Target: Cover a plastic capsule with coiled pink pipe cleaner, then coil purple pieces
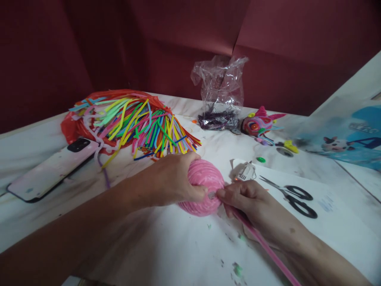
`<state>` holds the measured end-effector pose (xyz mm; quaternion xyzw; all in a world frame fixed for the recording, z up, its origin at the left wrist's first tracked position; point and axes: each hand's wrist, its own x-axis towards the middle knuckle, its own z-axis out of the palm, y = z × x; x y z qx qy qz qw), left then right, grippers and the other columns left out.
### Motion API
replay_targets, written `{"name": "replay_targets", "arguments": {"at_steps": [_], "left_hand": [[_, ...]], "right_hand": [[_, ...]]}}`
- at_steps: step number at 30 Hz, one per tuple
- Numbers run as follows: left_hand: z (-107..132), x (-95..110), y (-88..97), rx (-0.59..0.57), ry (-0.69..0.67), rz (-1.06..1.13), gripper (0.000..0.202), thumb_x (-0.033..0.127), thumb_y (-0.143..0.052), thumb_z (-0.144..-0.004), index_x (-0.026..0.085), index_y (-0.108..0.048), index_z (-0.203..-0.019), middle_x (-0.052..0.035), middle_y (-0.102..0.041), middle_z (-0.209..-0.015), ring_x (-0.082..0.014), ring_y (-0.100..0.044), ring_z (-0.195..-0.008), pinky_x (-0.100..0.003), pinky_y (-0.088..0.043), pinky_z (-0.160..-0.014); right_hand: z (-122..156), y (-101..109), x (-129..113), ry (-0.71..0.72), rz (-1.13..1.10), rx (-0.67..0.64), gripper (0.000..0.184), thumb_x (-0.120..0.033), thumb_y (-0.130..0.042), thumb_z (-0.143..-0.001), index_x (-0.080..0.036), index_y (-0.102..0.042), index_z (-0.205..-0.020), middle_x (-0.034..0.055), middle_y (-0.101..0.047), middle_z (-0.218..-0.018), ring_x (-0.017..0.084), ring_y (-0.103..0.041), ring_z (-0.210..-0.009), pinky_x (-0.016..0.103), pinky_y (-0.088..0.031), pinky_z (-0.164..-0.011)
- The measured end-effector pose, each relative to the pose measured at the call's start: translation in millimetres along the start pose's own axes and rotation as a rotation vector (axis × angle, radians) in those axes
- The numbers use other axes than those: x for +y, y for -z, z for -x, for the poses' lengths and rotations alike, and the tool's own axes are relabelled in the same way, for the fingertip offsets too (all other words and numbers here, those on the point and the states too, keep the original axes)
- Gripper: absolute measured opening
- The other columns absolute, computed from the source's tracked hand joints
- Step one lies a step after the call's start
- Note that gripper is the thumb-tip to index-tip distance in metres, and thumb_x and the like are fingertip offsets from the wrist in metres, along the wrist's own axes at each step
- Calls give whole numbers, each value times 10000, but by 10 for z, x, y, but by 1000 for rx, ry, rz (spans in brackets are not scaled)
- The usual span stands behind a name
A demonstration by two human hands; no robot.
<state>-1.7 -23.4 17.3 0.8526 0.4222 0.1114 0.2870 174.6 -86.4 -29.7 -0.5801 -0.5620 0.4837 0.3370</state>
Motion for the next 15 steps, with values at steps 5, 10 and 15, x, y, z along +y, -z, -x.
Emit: {"name": "replay_targets", "arguments": {"at_steps": [5, 10, 15], "left_hand": [[16, 24, -9, 8, 21, -29, 444, 400, -578, -625, 194, -538, -1016, -69, -649, -907, -240, -603, -825, -313, -426, -677], [35, 77, -46, 26, 82, -108, 375, 377, -518, -651, 183, -516, -972, -93, -637, -887, -274, -600, -813, -344, -434, -643], [45, 98, -84, 55, 84, -129, 605, 348, -492, -667, 144, -422, -1232, -162, -594, -1105, -332, -562, -1020, -418, -442, -805]], "right_hand": [[27, -20, -25, -13, 33, -23, 480, -475, -514, -802, -168, -459, -438, -64, -290, -353, 60, -245, -353, 237, -183, -391], [52, -36, -54, -68, 32, -3, 448, -414, -471, -826, -169, -480, -452, -62, -285, -348, 58, -243, -320, 230, -154, -350], [37, -37, -36, -52, 11, 14, 465, -421, -459, -834, -162, -490, -450, -62, -269, -366, 60, -230, -350, 227, -165, -365]]}}
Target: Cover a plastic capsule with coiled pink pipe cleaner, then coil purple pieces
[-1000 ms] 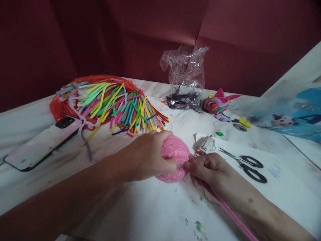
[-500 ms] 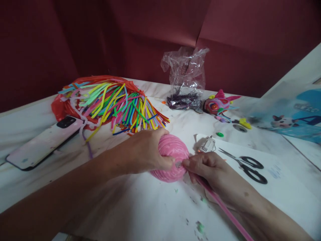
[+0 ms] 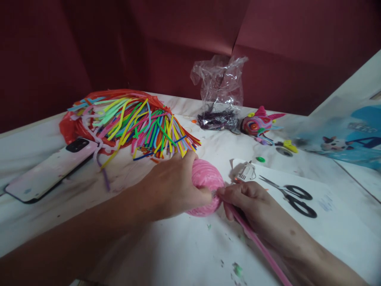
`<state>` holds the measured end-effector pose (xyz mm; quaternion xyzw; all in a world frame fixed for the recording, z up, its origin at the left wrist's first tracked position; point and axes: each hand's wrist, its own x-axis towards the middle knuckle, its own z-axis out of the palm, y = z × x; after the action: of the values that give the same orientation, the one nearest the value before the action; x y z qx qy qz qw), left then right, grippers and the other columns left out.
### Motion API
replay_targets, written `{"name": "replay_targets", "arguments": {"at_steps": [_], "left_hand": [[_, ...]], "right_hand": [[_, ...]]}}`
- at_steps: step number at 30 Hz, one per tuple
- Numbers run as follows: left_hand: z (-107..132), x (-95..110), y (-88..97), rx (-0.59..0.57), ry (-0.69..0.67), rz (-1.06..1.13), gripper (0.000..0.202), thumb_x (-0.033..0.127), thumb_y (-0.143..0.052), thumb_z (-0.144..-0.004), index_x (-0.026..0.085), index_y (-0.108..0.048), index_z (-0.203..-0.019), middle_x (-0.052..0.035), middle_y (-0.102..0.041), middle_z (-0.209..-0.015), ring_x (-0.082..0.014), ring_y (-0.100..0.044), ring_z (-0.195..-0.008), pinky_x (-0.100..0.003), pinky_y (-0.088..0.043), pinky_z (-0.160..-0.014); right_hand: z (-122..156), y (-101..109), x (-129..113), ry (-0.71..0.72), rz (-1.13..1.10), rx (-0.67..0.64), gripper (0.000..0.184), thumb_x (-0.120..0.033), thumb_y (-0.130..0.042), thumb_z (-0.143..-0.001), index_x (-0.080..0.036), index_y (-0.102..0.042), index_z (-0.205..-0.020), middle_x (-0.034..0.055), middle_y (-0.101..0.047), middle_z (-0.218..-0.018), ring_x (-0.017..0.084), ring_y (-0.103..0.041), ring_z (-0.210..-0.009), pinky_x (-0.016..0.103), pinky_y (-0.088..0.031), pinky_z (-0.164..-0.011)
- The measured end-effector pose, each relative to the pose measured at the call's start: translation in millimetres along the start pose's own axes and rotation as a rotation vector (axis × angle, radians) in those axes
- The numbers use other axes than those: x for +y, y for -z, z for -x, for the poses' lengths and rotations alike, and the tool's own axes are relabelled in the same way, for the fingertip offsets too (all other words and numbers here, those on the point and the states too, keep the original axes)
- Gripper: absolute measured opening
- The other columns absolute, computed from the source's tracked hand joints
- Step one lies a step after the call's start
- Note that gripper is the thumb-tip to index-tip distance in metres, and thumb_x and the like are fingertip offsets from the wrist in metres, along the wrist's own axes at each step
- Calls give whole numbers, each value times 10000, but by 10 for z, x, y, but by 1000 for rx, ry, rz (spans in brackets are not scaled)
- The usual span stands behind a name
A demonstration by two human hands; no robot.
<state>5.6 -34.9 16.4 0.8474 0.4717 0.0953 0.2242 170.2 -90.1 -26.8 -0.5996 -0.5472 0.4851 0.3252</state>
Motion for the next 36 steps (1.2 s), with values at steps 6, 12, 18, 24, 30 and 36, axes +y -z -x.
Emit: {"name": "replay_targets", "arguments": {"at_steps": [6, 12, 18, 24, 30, 36], "left_hand": [[-1, 25, 1, -31, 10, -73, 596, 399, -461, -707, 247, -425, -1282, -125, -594, -1100, -336, -571, -1017, -442, -450, -802], [-1, -24, -9, 16, 17, -39, 458, 411, -503, -687, 234, -506, -1110, -96, -586, -1098, -287, -580, -975, -369, -453, -771], [7, -18, 35, -55, 31, -38, 387, 420, -453, -705, 205, -493, -1026, -93, -615, -990, -284, -584, -905, -358, -444, -686], [-3, -101, 41, -61, -44, -88, 559, 495, -448, -712, 234, -448, -1206, -115, -568, -1163, -307, -541, -1034, -403, -416, -803], [-37, -168, 99, -146, -74, -25, 353, 505, -464, -706, 224, -569, -894, -33, -638, -850, -213, -581, -775, -291, -402, -631], [-53, -160, 153, -134, -67, -55, 294, 485, -434, -722, 224, -542, -802, -13, -620, -819, -198, -551, -752, -285, -356, -592]], "right_hand": [[-15, 2, 23, -20, -45, 11, 458, -444, -507, -804, -162, -474, -444, -62, -278, -361, 58, -229, -347, 231, -153, -362], [-86, 15, 36, 12, -109, 9, 463, -459, -535, -787, -166, -457, -436, -58, -285, -373, 64, -209, -375, 245, -142, -387], [-125, 49, 45, 2, -110, 13, 420, -388, -589, -757, -177, -365, -471, -67, -252, -440, 65, -181, -422, 246, -148, -405], [-155, 82, 46, -8, -101, -43, 411, -371, -609, -743, -181, -344, -492, -64, -280, -453, 65, -204, -425, 242, -155, -405], [-139, 57, 14, 23, -98, -47, 441, -384, -619, -748, -179, -337, -477, -69, -269, -448, 60, -184, -424, 243, -140, -405], [-128, 51, -7, 67, -68, -76, 472, -438, -594, -771, -179, -328, -479, -68, -266, -465, 59, -176, -438, 245, -142, -414]]}}
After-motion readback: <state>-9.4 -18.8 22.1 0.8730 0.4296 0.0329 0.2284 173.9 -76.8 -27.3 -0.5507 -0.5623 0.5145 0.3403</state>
